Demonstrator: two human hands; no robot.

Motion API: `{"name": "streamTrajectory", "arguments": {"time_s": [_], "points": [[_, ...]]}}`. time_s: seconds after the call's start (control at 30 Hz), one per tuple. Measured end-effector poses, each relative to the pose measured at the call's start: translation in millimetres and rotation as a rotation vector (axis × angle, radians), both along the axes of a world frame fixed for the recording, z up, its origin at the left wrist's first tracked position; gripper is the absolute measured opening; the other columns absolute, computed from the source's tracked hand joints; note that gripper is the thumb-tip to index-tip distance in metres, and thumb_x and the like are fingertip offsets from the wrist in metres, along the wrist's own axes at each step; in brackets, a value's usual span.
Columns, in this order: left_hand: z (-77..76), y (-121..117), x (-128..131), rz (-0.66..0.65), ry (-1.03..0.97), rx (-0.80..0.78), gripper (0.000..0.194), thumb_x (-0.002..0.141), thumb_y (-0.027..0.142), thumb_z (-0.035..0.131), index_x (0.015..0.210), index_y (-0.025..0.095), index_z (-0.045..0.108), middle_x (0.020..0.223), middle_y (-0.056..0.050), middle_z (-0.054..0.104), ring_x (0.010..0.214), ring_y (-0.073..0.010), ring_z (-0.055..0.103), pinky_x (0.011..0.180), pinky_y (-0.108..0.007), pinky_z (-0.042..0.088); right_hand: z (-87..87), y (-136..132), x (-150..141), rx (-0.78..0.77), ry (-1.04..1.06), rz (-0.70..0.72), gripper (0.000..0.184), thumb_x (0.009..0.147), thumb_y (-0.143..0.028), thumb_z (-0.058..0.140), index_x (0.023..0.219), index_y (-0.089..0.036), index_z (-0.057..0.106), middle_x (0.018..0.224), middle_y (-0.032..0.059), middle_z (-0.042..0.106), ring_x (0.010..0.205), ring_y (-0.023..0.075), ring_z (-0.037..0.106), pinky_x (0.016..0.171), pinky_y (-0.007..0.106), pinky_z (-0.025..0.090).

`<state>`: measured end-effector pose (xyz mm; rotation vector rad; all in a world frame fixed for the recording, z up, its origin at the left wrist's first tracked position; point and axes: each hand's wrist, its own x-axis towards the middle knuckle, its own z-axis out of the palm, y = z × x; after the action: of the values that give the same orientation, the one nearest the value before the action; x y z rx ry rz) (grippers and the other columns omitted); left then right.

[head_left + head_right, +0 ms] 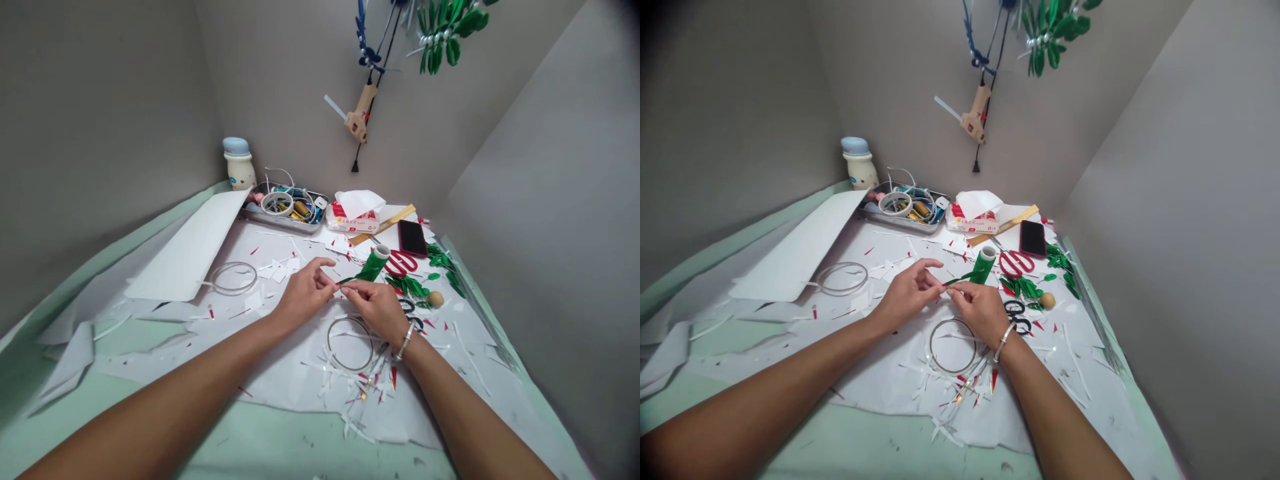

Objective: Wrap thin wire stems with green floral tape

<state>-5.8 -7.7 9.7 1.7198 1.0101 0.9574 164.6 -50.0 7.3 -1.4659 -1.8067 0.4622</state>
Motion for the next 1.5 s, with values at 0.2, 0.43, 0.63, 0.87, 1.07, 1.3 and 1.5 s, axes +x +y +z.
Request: {"name": "streamTrajectory", "arguments": {"time_s": [0.2, 0.43, 0.63, 0.87, 1.07, 1.3, 1.5], "points": [[-1.0, 0, 0, -0.034, 0.073, 0.001, 0.015, 0.077, 0.026, 0.056, 0.085, 0.017, 0.064, 0.075, -0.002, 0.068, 0.066, -0.013, 0.061, 0.065, -0.025, 0.047, 1.6, -2, 1, -0.007, -0.027, 0.027, 0.022, 0.085, -0.031, 0.054, 0.092, -0.024, 0.074, 0.073, -0.0007, 0.072, 0.055, 0.0123, 0.058, 0.052, 0.022, 0.039], [5.4, -4, 1, 0.035, 0.157, 0.065, 0.014, 0.075, 0.025, 0.056, 0.081, 0.017, 0.066, 0.081, -0.003, 0.067, 0.063, -0.0119, 0.06, 0.062, -0.025, 0.046, -0.6, -2, 2, 0.009, -0.09, 0.039, 0.023, 0.086, -0.029, 0.054, 0.099, -0.028, 0.073, 0.086, -0.0004, 0.075, 0.067, 0.0154, 0.066, 0.058, 0.024, 0.045], [2.0, -3, 3, 0.033, 0.141, 0.001, 0.015, 0.074, 0.025, 0.055, 0.081, 0.015, 0.065, 0.065, -0.001, 0.065, 0.057, -0.0122, 0.057, 0.054, -0.022, 0.043, -3.7, -3, 3, 0.066, -0.212, 0.11, 0.025, 0.086, -0.024, 0.053, 0.105, -0.028, 0.07, 0.101, 0.001, 0.073, 0.084, 0.017, 0.069, 0.073, 0.026, 0.049], [3.2, -1, -1, 0.139, 0.313, 0.136, 0.014, 0.072, 0.022, 0.054, 0.077, 0.018, 0.066, 0.07, 0.0, 0.067, 0.064, -0.0132, 0.059, 0.06, -0.023, 0.043, 2.4, -8, 6, 0.146, -0.344, 0.254, 0.018, 0.087, -0.028, 0.055, 0.092, -0.022, 0.072, 0.077, 0.0026, 0.071, 0.072, 0.014, 0.063, 0.069, 0.024, 0.043], [5.8, -4, -1, 0.114, 0.374, 0.208, 0.015, 0.072, 0.02, 0.053, 0.077, 0.017, 0.067, 0.074, -0.001, 0.068, 0.066, -0.0138, 0.059, 0.063, -0.023, 0.043, 10.2, -6, 13, 0.164, -0.192, 0.329, 0.016, 0.084, -0.027, 0.06, 0.086, -0.02, 0.074, 0.064, 0.0017, 0.066, 0.062, 0.0124, 0.051, 0.066, 0.026, 0.04], [5.2, -3, 1, 0.097, 0.348, 0.202, 0.015, 0.073, 0.02, 0.052, 0.079, 0.017, 0.066, 0.074, -0.001, 0.068, 0.065, -0.0133, 0.058, 0.063, -0.023, 0.044, 9.9, 5, 33, 0.003, -0.013, 0.286, 0.021, 0.084, -0.032, 0.058, 0.083, -0.018, 0.074, 0.079, 0.0047, 0.071, 0.07, 0.0143, 0.06, 0.065, 0.026, 0.046], [2.8, -1, 1, 0.116, 0.291, 0.151, 0.017, 0.074, 0.021, 0.052, 0.082, 0.017, 0.066, 0.072, -0.001, 0.067, 0.063, -0.0131, 0.058, 0.062, -0.023, 0.044, 4.5, 6, 36, -0.017, -0.139, 0.229, 0.018, 0.083, -0.028, 0.058, 0.087, -0.021, 0.074, 0.087, 0.004, 0.074, 0.074, 0.0158, 0.066, 0.065, 0.025, 0.048]]}}
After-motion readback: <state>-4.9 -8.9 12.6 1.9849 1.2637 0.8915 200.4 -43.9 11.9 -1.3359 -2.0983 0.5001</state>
